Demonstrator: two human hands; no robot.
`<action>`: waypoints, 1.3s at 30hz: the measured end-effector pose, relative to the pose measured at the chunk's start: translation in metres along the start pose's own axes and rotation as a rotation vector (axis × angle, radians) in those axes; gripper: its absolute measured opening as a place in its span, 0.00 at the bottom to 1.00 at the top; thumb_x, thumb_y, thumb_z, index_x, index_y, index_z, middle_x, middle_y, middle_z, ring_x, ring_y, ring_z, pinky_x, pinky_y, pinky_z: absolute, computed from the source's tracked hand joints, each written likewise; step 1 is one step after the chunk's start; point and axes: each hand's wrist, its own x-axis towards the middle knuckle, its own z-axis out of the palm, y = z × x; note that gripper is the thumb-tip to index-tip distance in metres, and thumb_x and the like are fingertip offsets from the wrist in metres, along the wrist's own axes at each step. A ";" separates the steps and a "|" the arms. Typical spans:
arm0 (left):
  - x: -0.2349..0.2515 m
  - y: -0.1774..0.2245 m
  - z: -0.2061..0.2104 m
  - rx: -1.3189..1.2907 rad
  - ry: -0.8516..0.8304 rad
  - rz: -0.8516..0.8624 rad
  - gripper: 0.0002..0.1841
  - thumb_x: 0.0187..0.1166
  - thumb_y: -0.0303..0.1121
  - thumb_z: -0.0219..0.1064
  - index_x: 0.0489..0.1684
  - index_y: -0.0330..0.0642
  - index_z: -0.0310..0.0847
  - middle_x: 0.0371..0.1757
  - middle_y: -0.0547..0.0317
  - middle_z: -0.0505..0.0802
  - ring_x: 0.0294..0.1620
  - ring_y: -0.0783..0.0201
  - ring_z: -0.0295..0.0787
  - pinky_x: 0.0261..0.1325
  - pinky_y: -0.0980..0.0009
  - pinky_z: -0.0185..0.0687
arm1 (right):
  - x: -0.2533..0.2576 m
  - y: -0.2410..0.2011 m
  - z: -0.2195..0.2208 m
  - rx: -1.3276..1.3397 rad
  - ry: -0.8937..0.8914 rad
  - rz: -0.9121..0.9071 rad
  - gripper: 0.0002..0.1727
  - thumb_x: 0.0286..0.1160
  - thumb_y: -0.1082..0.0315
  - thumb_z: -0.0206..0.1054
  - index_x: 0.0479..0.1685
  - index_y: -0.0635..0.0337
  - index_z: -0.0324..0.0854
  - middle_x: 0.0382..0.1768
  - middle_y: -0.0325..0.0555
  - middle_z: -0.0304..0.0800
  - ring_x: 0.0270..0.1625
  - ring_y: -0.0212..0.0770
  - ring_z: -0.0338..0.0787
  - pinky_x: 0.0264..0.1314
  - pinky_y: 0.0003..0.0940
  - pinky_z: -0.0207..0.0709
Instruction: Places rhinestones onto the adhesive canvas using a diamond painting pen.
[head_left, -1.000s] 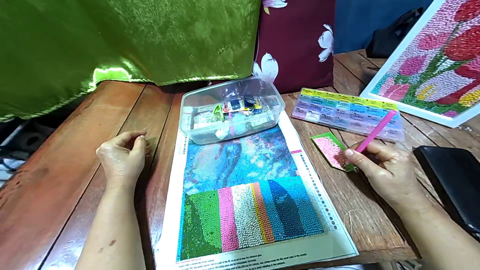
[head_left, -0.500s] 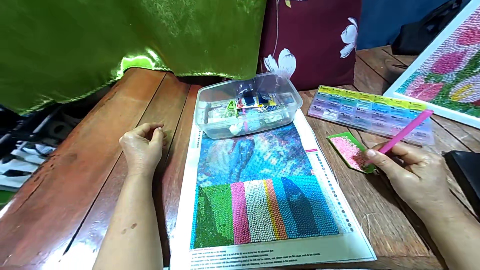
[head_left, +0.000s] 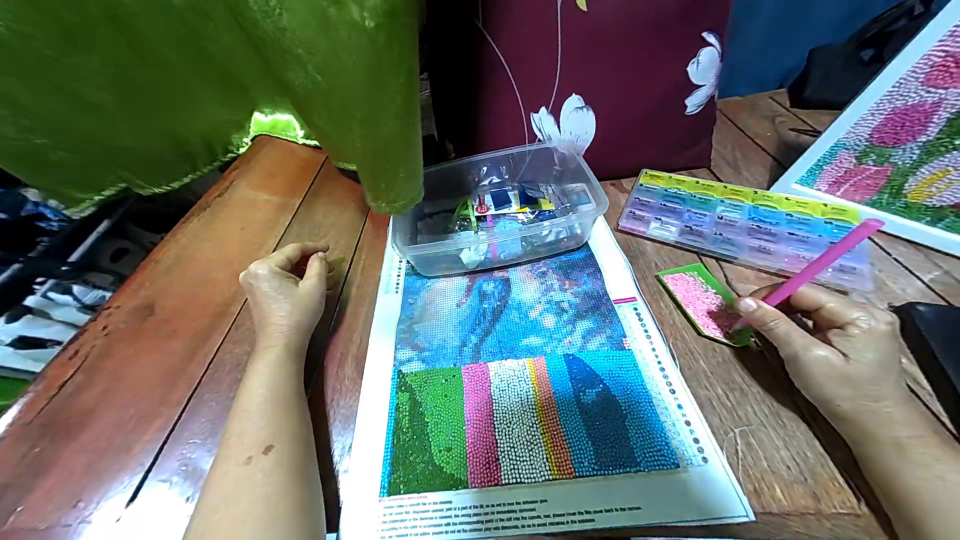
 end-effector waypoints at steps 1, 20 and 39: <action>0.000 0.000 0.000 0.006 0.002 0.002 0.14 0.85 0.28 0.57 0.53 0.28 0.88 0.37 0.41 0.93 0.31 0.58 0.88 0.44 0.57 0.84 | 0.000 0.000 0.000 0.009 0.006 0.003 0.17 0.76 0.61 0.62 0.31 0.69 0.83 0.29 0.38 0.83 0.33 0.13 0.78 0.40 0.11 0.70; 0.000 -0.004 0.000 0.003 -0.001 0.025 0.15 0.84 0.29 0.57 0.54 0.27 0.87 0.39 0.37 0.92 0.33 0.55 0.88 0.46 0.52 0.83 | 0.001 -0.001 -0.001 0.062 0.023 0.038 0.13 0.76 0.63 0.63 0.31 0.63 0.82 0.28 0.31 0.81 0.32 0.11 0.78 0.39 0.09 0.71; -0.003 -0.007 -0.002 -0.041 -0.039 -0.032 0.17 0.88 0.30 0.54 0.59 0.25 0.83 0.41 0.35 0.90 0.32 0.55 0.85 0.45 0.52 0.82 | 0.003 -0.005 -0.004 0.375 0.066 0.233 0.08 0.76 0.70 0.61 0.31 0.50 0.82 0.23 0.24 0.83 0.22 0.17 0.80 0.26 0.14 0.75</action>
